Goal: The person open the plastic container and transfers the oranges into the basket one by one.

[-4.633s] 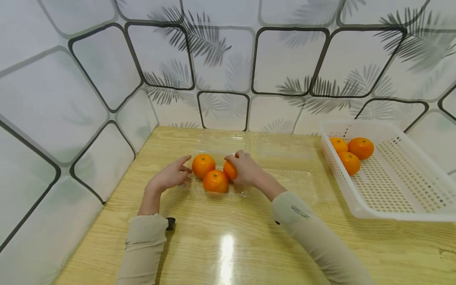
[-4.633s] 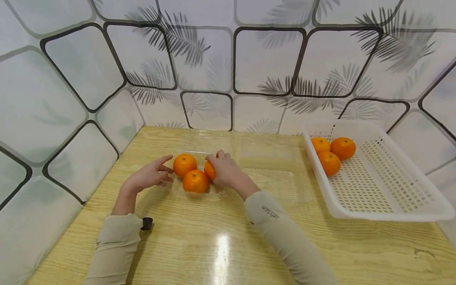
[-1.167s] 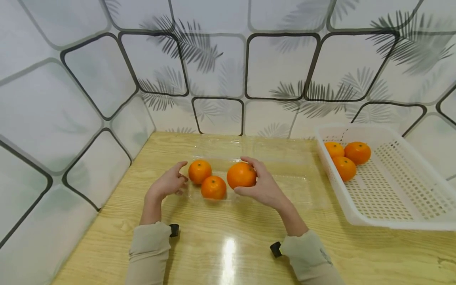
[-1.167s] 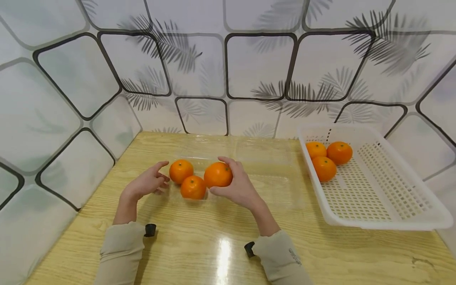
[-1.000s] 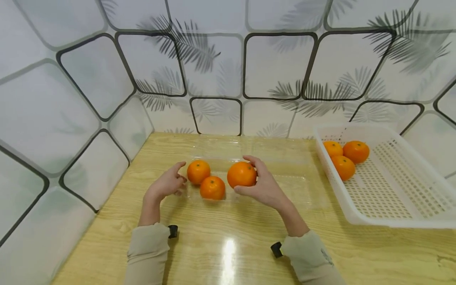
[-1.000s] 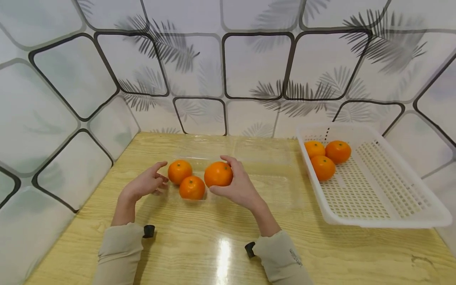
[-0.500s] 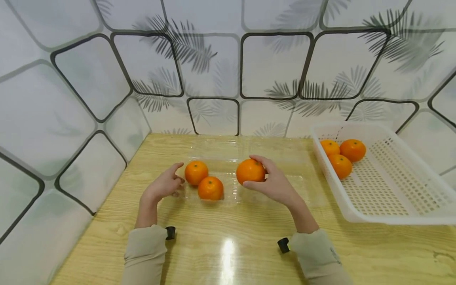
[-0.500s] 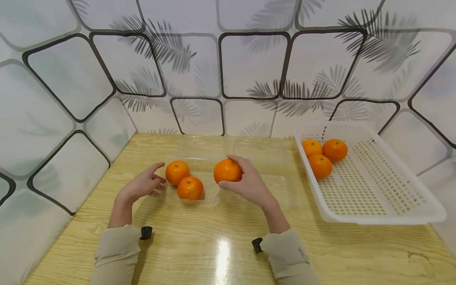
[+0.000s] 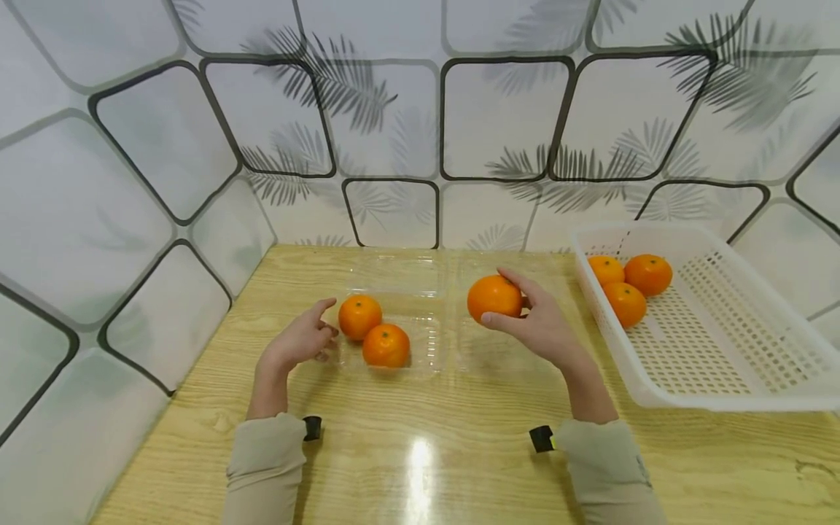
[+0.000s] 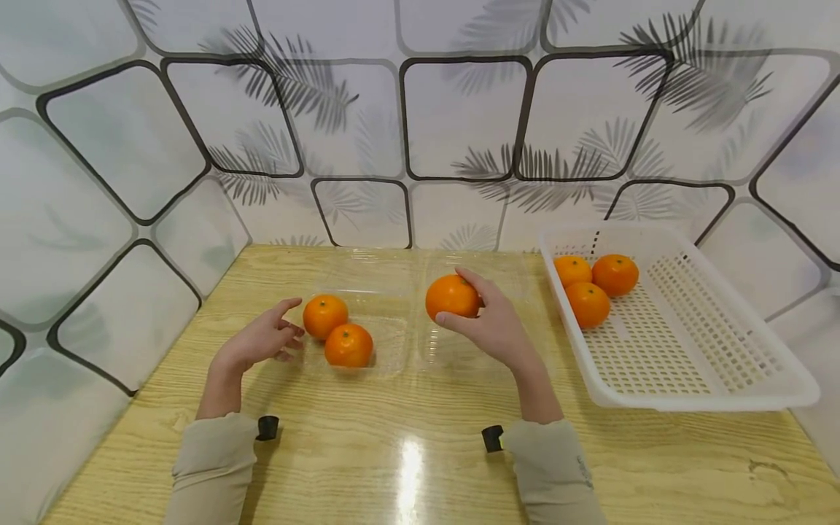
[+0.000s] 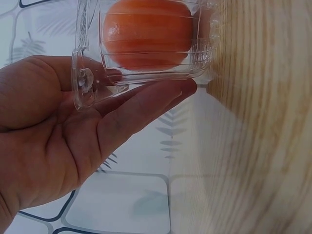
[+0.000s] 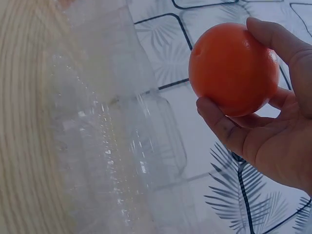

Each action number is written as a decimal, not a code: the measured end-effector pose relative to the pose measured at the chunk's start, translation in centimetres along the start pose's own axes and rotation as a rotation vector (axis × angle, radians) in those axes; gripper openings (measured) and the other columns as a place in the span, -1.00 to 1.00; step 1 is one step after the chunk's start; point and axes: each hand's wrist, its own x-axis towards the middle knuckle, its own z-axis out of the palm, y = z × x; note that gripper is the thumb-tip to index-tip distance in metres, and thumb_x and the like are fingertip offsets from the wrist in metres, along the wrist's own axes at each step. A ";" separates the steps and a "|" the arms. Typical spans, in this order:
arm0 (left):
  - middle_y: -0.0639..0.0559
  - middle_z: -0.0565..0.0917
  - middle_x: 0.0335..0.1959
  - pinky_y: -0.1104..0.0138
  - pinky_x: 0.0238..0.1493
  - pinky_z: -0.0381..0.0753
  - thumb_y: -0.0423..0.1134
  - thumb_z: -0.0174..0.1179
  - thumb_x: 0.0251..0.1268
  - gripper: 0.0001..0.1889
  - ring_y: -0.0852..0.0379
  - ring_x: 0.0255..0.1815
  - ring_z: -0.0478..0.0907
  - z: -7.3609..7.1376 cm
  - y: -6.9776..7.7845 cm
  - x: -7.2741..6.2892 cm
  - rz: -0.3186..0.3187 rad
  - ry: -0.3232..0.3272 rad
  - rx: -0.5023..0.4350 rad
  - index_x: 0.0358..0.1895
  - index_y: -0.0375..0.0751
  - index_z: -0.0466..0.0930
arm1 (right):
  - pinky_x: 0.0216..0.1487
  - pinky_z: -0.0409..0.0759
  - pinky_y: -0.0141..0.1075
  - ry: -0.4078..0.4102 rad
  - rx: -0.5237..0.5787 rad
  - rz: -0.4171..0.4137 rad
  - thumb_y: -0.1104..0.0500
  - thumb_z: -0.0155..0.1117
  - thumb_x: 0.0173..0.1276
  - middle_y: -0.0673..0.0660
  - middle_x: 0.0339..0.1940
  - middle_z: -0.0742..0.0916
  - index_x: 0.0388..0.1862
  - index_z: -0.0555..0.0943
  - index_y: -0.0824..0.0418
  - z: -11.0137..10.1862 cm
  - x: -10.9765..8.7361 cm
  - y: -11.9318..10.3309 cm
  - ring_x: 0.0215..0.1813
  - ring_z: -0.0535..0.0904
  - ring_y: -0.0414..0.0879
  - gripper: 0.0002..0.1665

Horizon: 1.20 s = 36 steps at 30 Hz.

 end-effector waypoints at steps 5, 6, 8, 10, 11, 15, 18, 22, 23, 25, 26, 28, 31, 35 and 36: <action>-0.53 0.48 0.07 0.31 -0.36 0.61 -0.51 -0.23 0.32 -0.28 -0.16 -0.09 0.59 -0.2 0.1 -0.2 0.015 -0.009 -0.004 0.57 -0.40 -0.18 | -0.08 0.61 -0.17 0.036 0.000 -0.020 0.07 0.45 0.27 0.21 0.47 0.38 0.58 0.21 0.08 -1.1 -0.1 -0.1 0.12 0.50 0.19 -0.03; -0.53 0.48 0.08 0.31 -0.36 0.60 -0.51 -0.23 0.32 -0.28 -0.17 -0.08 0.59 -0.2 0.1 -0.1 0.013 -0.010 -0.008 0.57 -0.40 -0.19 | -0.08 0.61 -0.19 0.043 0.002 -0.021 0.08 0.45 0.27 0.21 0.47 0.37 0.58 0.21 0.08 -1.3 -0.1 0.0 0.12 0.50 0.18 -0.04; -0.52 0.48 0.10 0.30 -0.35 0.60 -0.52 -0.23 0.34 -0.27 -0.19 -0.04 0.58 -0.2 0.0 0.0 -0.001 -0.006 -0.015 0.58 -0.35 -0.19 | -0.08 0.60 -0.21 0.055 0.010 -0.015 0.08 0.45 0.27 0.20 0.46 0.37 0.58 0.20 0.08 -1.6 -0.2 0.0 0.13 0.49 0.17 -0.04; -0.53 0.47 0.12 0.29 -0.35 0.59 -0.52 -0.23 0.34 -0.27 -0.22 -0.01 0.57 -0.2 -0.1 0.1 -0.004 -0.005 -0.018 0.59 -0.34 -0.20 | -0.07 0.58 -0.23 0.064 0.028 -0.008 0.09 0.44 0.28 0.19 0.47 0.36 0.59 0.19 0.08 -1.8 -0.3 -0.1 0.14 0.48 0.17 -0.03; -0.52 0.47 0.13 0.29 -0.36 0.59 -0.53 -0.23 0.34 -0.26 -0.23 0.00 0.57 -0.2 -0.1 0.1 -0.008 -0.003 -0.018 0.59 -0.33 -0.20 | -0.06 0.57 -0.24 0.066 0.037 -0.002 0.08 0.44 0.28 0.18 0.48 0.35 0.59 0.18 0.07 -1.9 -0.4 -0.2 0.14 0.47 0.16 -0.03; -0.51 0.48 0.11 0.28 -0.36 0.58 -0.53 -0.23 0.36 -0.27 -0.23 -0.01 0.57 -0.2 -0.2 0.1 -0.012 -0.004 -0.023 0.59 -0.33 -0.20 | -0.05 0.55 -0.29 0.087 0.029 0.013 0.03 0.44 0.28 0.15 0.49 0.35 0.60 0.17 0.00 -2.4 -0.7 -0.8 0.16 0.48 0.15 -0.01; -0.50 0.49 0.09 0.28 -0.35 0.58 -0.53 -0.22 0.36 -0.27 -0.21 -0.04 0.57 -0.1 -0.2 0.0 -0.010 0.000 -0.026 0.59 -0.33 -0.19 | -0.07 0.56 -0.34 0.116 -0.008 0.013 -0.01 0.43 0.28 0.14 0.50 0.37 0.60 0.17 -0.05 -2.7 -1.1 -1.3 0.18 0.51 0.14 -0.01; -0.52 0.49 0.09 0.28 -0.37 0.57 -0.53 -0.22 0.36 -0.28 -0.21 -0.06 0.56 0.0 -0.5 0.0 0.000 0.000 -0.033 0.59 -0.34 -0.19 | -0.04 0.55 -0.29 0.112 -0.070 0.000 -0.04 0.42 0.29 0.18 0.51 0.37 0.62 0.13 -0.05 -3.2 -1.5 -2.2 0.21 0.51 0.14 0.01; -0.52 0.48 0.10 0.28 -0.38 0.57 -0.53 -0.22 0.36 -0.28 -0.21 -0.06 0.57 0.0 -0.6 0.1 0.000 0.001 -0.034 0.59 -0.34 -0.19 | -0.03 0.55 -0.26 0.102 -0.086 -0.003 -0.05 0.41 0.30 0.19 0.51 0.36 0.62 0.11 -0.04 -3.4 -1.6 -2.4 0.21 0.50 0.14 0.01; -0.52 0.48 0.10 0.29 -0.39 0.56 -0.53 -0.22 0.35 -0.27 -0.20 -0.07 0.56 0.1 -0.7 0.1 -0.004 0.001 -0.035 0.59 -0.34 -0.19 | -0.02 0.55 -0.23 0.089 -0.119 -0.008 -0.06 0.40 0.31 0.22 0.50 0.35 0.63 0.09 -0.03 -4.0 -1.8 -2.7 0.21 0.49 0.15 0.02; -0.52 0.48 0.10 0.30 -0.39 0.56 -0.53 -0.22 0.35 -0.27 -0.20 -0.07 0.56 0.1 -0.7 0.1 -0.004 0.000 -0.036 0.58 -0.34 -0.19 | -0.03 0.55 -0.23 0.085 -0.134 -0.005 -0.07 0.39 0.31 0.23 0.50 0.34 0.63 0.08 -0.03 -4.4 -1.9 -2.9 0.21 0.49 0.15 0.02; -0.53 0.48 0.10 0.30 -0.39 0.56 -0.54 -0.22 0.34 -0.27 -0.19 -0.08 0.56 0.1 -0.6 0.1 -0.004 -0.004 -0.036 0.58 -0.35 -0.20 | -0.04 0.55 -0.25 0.079 -0.147 0.004 -0.07 0.39 0.32 0.26 0.48 0.34 0.64 0.06 -0.03 -5.2 -2.1 -3.3 0.21 0.47 0.17 0.03; -0.53 0.48 0.09 0.29 -0.39 0.58 -0.53 -0.22 0.34 -0.26 -0.20 -0.09 0.57 0.0 -0.4 0.0 0.002 -0.008 -0.035 0.58 -0.35 -0.20 | -0.08 0.55 -0.23 0.094 -0.190 0.020 -0.10 0.39 0.30 0.28 0.42 0.39 0.63 0.08 -0.03 -6.7 -2.3 -3.7 0.17 0.48 0.18 0.04; -0.54 0.48 0.10 0.28 -0.39 0.58 -0.53 -0.21 0.34 -0.26 -0.21 -0.08 0.58 0.1 -0.3 0.0 0.008 -0.008 -0.035 0.58 -0.36 -0.20 | -0.10 0.50 -0.16 0.116 -0.253 0.036 -0.14 0.39 0.29 0.29 0.37 0.43 0.62 0.10 0.01 -8.6 -2.3 -4.0 0.14 0.45 0.19 0.03; -0.54 0.48 0.10 0.28 -0.39 0.58 -0.53 -0.21 0.34 -0.26 -0.21 -0.08 0.58 0.1 -0.4 0.0 0.009 -0.009 -0.037 0.58 -0.36 -0.20 | -0.11 0.50 -0.17 0.117 -0.259 0.041 -0.14 0.38 0.30 0.30 0.38 0.43 0.62 0.09 0.02 -9.1 -2.3 -3.9 0.15 0.44 0.19 0.03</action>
